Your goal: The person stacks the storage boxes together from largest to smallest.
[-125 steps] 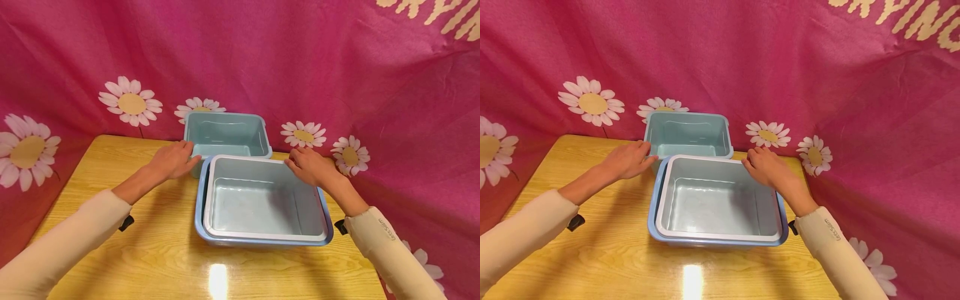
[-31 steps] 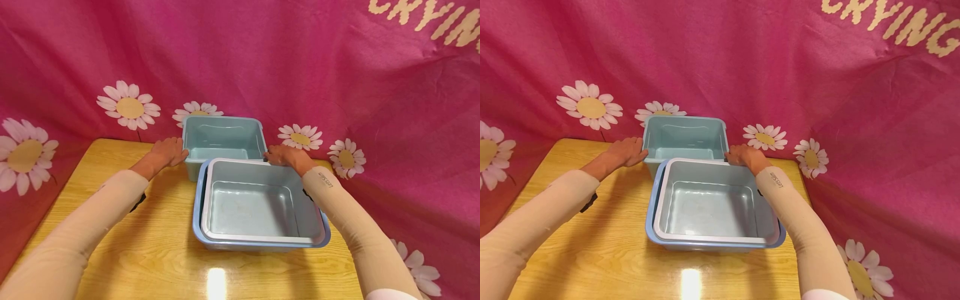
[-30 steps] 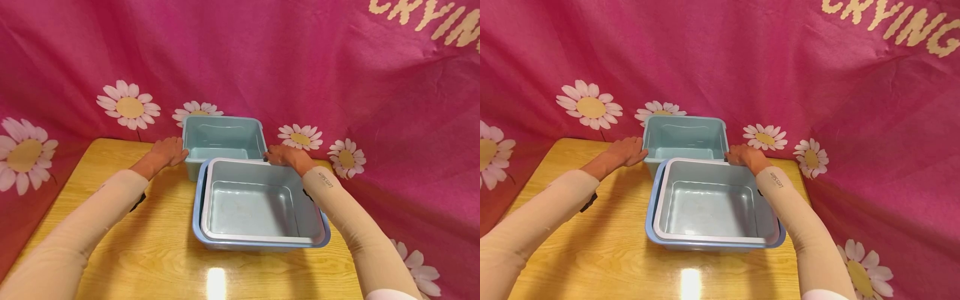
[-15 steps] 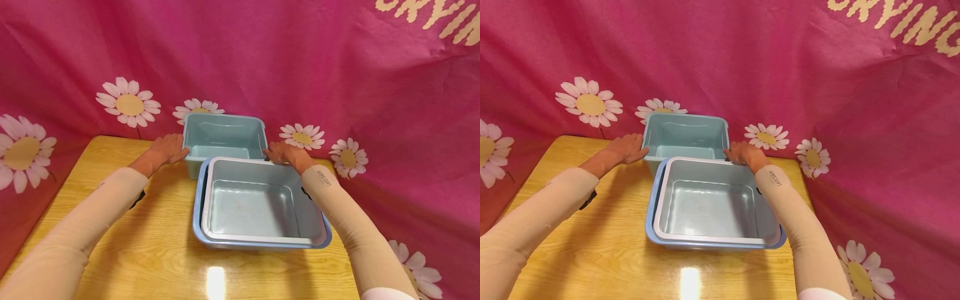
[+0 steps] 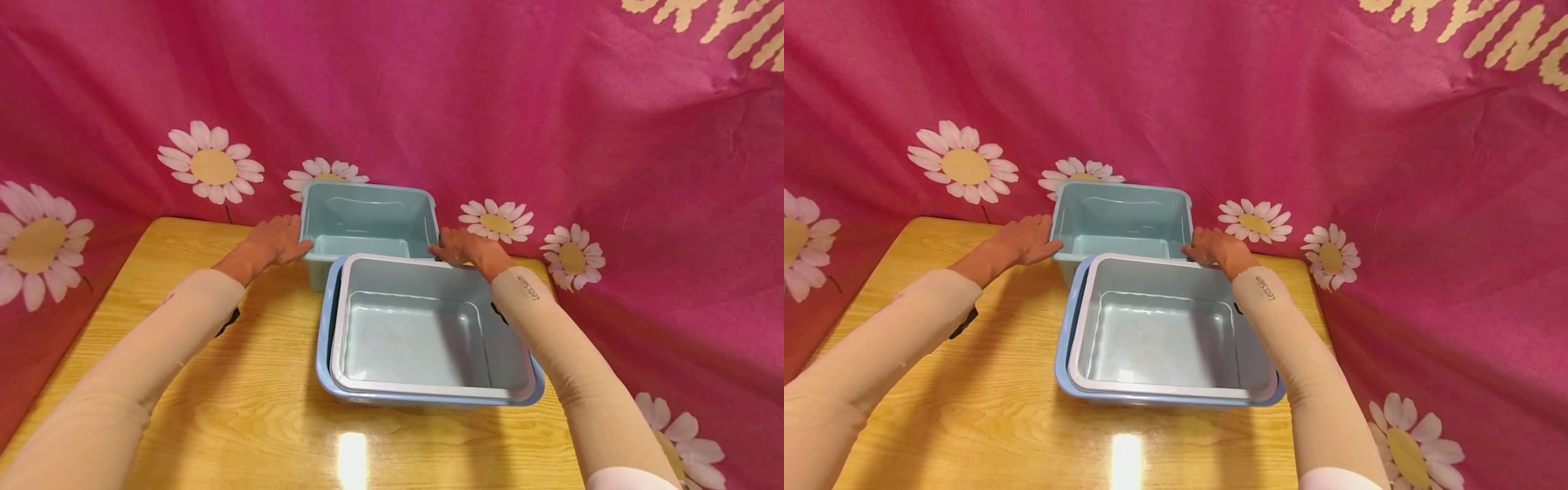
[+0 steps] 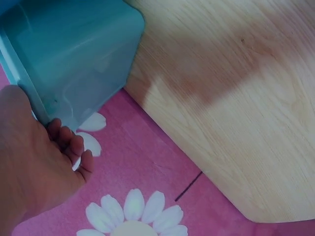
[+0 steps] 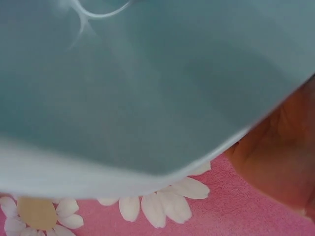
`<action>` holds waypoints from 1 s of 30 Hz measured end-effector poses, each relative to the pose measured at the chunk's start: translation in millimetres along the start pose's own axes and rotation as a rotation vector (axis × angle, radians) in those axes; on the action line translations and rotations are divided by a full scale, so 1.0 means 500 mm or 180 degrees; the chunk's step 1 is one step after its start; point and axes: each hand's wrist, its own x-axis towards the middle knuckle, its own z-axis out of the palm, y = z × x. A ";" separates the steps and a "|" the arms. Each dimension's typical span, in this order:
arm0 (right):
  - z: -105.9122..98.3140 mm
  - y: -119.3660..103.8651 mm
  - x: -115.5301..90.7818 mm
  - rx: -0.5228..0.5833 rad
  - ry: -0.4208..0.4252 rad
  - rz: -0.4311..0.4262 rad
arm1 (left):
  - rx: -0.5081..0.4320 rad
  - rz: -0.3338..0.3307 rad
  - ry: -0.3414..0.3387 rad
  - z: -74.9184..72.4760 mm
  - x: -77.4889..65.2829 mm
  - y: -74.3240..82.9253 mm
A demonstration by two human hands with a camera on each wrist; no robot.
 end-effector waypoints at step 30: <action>0.004 0.011 -0.014 -0.0508 0.0638 -0.0117 | 0.0005 -0.0059 -0.0015 -0.041 0.023 0.007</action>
